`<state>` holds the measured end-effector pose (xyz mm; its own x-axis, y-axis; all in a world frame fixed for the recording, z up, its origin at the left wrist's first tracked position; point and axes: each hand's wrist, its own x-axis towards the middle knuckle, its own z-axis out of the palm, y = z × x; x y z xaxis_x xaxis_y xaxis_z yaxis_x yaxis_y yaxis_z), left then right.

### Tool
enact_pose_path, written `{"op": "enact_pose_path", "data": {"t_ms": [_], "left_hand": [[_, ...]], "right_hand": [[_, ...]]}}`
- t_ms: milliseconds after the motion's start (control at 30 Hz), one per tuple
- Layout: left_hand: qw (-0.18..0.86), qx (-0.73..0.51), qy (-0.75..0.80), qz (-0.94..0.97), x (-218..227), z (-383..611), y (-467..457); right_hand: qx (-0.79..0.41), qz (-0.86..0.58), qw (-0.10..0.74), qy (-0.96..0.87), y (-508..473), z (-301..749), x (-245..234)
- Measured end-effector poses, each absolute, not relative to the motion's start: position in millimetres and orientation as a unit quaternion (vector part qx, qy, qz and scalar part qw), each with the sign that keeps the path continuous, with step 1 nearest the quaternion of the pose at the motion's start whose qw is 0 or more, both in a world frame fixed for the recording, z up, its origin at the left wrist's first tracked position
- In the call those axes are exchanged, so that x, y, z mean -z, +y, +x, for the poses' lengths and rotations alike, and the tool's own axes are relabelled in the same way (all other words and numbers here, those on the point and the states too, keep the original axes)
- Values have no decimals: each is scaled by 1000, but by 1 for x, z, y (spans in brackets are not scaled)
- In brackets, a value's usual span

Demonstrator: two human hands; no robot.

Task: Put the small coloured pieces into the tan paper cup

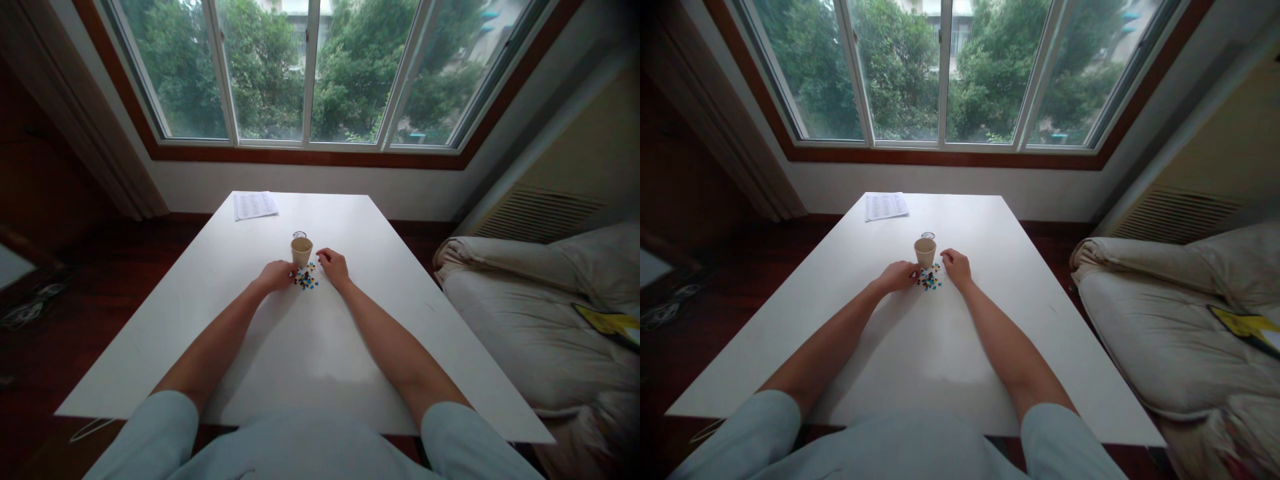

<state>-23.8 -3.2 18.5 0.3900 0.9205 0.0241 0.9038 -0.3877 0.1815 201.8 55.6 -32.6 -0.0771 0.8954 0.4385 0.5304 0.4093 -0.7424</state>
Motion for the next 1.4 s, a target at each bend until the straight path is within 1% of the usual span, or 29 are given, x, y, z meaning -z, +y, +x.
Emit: {"op": "enact_pose_path", "data": {"t_ms": [267,433,533,633,833,933,1033,1200,1400], "left_hand": [[70,-74,549,830,-21,-22,-5],[73,-123,546,826,-24,-19,-6],[90,-175,538,819,-26,-17,-6],[150,-258,525,797,-30,-16,-5],[324,-465,480,670,-37,-11,8],[361,-545,472,591,-34,-7,16],[351,-563,489,566,-29,-3,22],[286,-514,534,607,-24,-4,23],[200,-482,556,647,-26,-15,22]], "right_hand": [[-199,-508,453,-705,56,202,33],[-194,-509,453,-706,55,201,32],[-192,-506,452,-709,54,201,32],[-190,-504,451,-711,54,201,31],[-190,-505,444,-715,52,199,28],[-185,-500,442,-722,50,199,28],[-181,-501,437,-725,50,199,28],[-188,-514,428,-719,49,200,27],[-182,-519,422,-720,46,200,19]]}}
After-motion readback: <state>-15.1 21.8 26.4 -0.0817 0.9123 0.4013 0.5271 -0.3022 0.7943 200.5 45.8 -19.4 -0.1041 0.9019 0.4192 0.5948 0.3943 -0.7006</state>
